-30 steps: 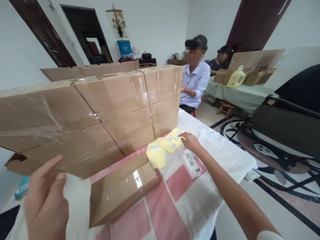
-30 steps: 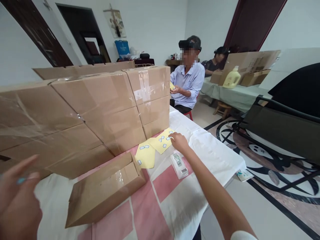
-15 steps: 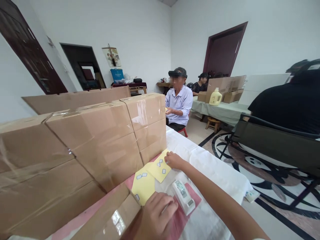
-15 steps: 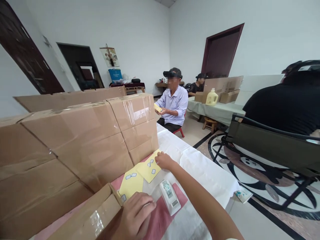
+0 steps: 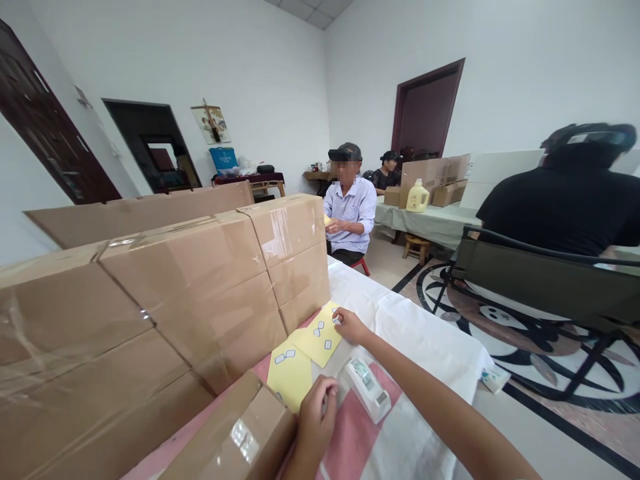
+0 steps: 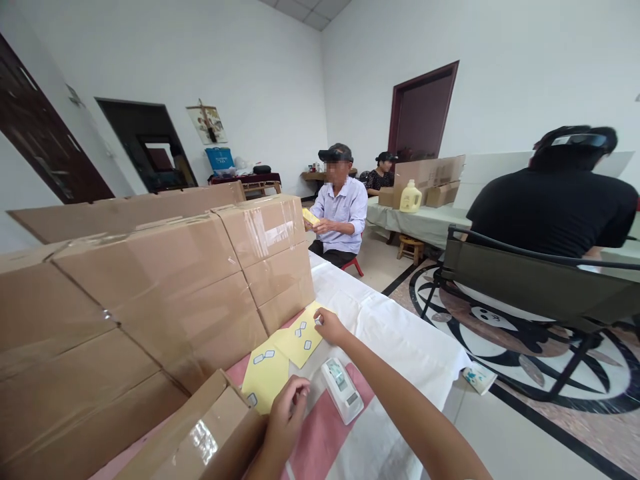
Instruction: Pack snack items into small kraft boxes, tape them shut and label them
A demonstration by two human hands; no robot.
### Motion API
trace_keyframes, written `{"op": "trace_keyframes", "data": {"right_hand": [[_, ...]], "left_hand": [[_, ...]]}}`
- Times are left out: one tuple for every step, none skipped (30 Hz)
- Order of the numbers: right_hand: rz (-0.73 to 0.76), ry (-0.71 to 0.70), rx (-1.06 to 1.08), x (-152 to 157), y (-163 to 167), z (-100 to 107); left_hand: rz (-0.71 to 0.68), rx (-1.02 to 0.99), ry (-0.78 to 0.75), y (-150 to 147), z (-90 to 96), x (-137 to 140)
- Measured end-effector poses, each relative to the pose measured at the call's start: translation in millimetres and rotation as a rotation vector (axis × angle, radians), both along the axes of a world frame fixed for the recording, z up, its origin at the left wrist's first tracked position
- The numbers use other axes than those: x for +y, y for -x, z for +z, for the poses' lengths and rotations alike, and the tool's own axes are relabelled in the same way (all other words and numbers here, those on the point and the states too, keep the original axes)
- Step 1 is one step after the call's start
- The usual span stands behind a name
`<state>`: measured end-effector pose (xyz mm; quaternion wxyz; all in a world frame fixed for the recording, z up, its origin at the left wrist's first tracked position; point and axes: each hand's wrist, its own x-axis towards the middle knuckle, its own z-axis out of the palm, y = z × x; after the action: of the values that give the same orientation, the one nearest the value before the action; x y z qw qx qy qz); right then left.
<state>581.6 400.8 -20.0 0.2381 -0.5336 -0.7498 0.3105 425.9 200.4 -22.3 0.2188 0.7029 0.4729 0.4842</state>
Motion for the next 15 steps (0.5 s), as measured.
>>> {"op": "trace_keyframes", "data": {"right_hand": [[-0.014,0.020,0.015,-5.0,1.4,3.5],[-0.022,0.037,0.031,-10.3,3.1,7.8],[-0.024,0.051,0.051,-15.6,5.0,12.8],[-0.021,0.061,0.076,-21.2,7.3,18.7],[-0.016,0.067,0.107,-26.8,9.8,25.5],[-0.009,0.069,0.144,-32.6,12.8,33.0],[0.000,0.068,0.186,-38.7,16.3,41.1],[0.011,0.067,0.233,-45.2,20.2,49.6],[0.027,0.066,0.283,-52.3,24.7,58.2],[0.049,0.069,0.336,-60.1,29.9,66.4],[0.077,0.076,0.389,-68.8,35.8,74.0],[0.111,0.088,0.441,-78.3,42.5,80.6],[0.146,0.104,0.487,-88.5,49.9,85.8],[0.184,0.126,0.535,-99.4,57.9,89.4],[0.222,0.157,0.591,-110.8,66.4,91.3]], "left_hand": [[-0.008,0.014,-0.017,-1.9,2.5,-0.9],[-0.022,0.028,-0.038,-3.9,5.5,-3.0],[-0.037,0.043,-0.060,-5.7,9.5,-6.4],[-0.056,0.053,-0.078,-6.9,15.0,-11.6],[-0.081,0.080,-0.102,-6.7,22.3,-18.7],[-0.106,0.139,-0.147,-4.6,31.7,-27.6],[-0.128,0.224,-0.217,0.0,42.9,-38.1],[-0.142,0.332,-0.304,7.5,55.7,-49.6],[-0.138,0.453,-0.411,18.1,69.2,-61.3],[-0.114,0.536,-0.501,31.6,82.6,-72.7],[-0.059,0.579,-0.534,47.5,95.0,-83.0],[0.012,0.605,-0.525,65.2,105.6,-91.8],[0.109,0.626,-0.456,83.7,113.9,-98.9],[0.201,0.641,-0.344,102.2,119.7,-104.6],[0.290,0.635,-0.208,119.7,123.3,-109.0]]}}
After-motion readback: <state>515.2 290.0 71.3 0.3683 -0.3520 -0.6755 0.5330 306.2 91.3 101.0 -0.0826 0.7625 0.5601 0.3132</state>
